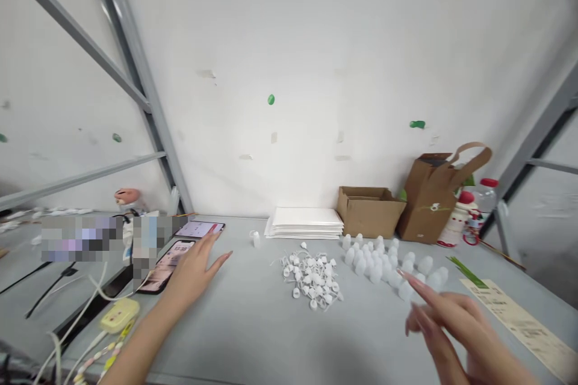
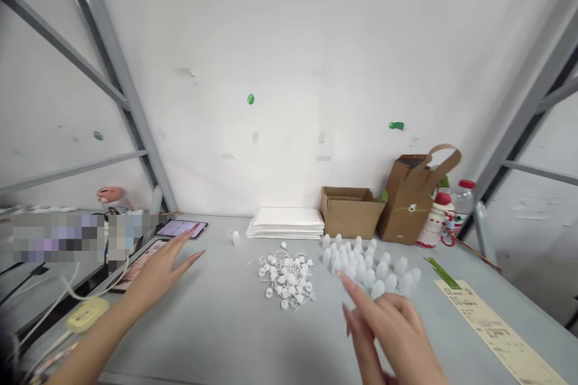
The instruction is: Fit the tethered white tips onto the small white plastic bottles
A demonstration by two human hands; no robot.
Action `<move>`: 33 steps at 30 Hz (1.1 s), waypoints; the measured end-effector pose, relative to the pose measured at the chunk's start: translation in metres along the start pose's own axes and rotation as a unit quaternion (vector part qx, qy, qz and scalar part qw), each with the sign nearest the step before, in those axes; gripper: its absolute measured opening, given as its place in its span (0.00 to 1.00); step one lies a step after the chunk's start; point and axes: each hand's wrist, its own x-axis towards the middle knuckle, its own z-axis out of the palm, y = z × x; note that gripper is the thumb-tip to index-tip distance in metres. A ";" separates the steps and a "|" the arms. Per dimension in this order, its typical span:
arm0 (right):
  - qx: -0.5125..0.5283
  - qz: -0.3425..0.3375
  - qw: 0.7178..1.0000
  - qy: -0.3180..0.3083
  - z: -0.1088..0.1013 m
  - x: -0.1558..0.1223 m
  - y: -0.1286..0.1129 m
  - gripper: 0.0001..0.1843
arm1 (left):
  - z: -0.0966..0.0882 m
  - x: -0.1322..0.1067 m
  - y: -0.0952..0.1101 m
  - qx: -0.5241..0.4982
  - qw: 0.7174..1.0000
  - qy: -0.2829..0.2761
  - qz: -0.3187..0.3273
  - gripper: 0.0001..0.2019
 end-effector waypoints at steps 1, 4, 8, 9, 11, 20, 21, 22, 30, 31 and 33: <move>-0.034 0.025 0.999 -0.003 0.004 -0.002 0.015 0.19 | 0.000 -0.001 0.014 -0.049 0.999 -0.007 0.016 0.27; -0.137 0.045 0.989 -0.019 0.017 -0.008 0.061 0.16 | 0.006 -0.003 0.055 -0.181 0.981 -0.058 0.033 0.21; -0.211 0.058 0.972 -0.082 0.043 -0.007 0.105 0.18 | 0.028 0.005 0.097 -0.281 0.952 -0.111 0.058 0.18; -0.223 0.051 0.969 -0.093 0.050 -0.005 0.111 0.18 | 0.034 0.010 0.105 -0.291 0.948 -0.110 0.062 0.18; -0.243 0.040 0.963 -0.113 0.065 -0.003 0.118 0.17 | 0.046 0.020 0.118 -0.305 0.946 -0.091 0.067 0.18; -0.324 0.012 0.936 -0.139 0.092 0.004 0.122 0.11 | 0.090 0.036 0.112 -0.376 0.926 0.001 -0.017 0.20; -0.329 0.009 0.934 -0.142 0.093 0.003 0.123 0.11 | 0.092 0.036 0.109 -0.381 0.924 -0.001 -0.026 0.20; -0.334 0.006 0.931 -0.144 0.094 0.003 0.123 0.12 | 0.093 0.035 0.107 -0.387 0.921 -0.001 -0.034 0.20; -0.341 -0.003 0.929 -0.147 0.101 0.000 0.130 0.13 | 0.093 0.040 0.103 -0.354 0.934 -0.036 -0.037 0.18; -0.335 -0.005 0.932 -0.141 0.102 -0.001 0.130 0.14 | 0.092 0.040 0.102 -0.325 0.943 -0.059 -0.032 0.17; -0.312 -0.006 0.941 -0.127 0.101 -0.001 0.129 0.14 | 0.091 0.040 0.099 -0.266 0.958 -0.104 -0.030 0.14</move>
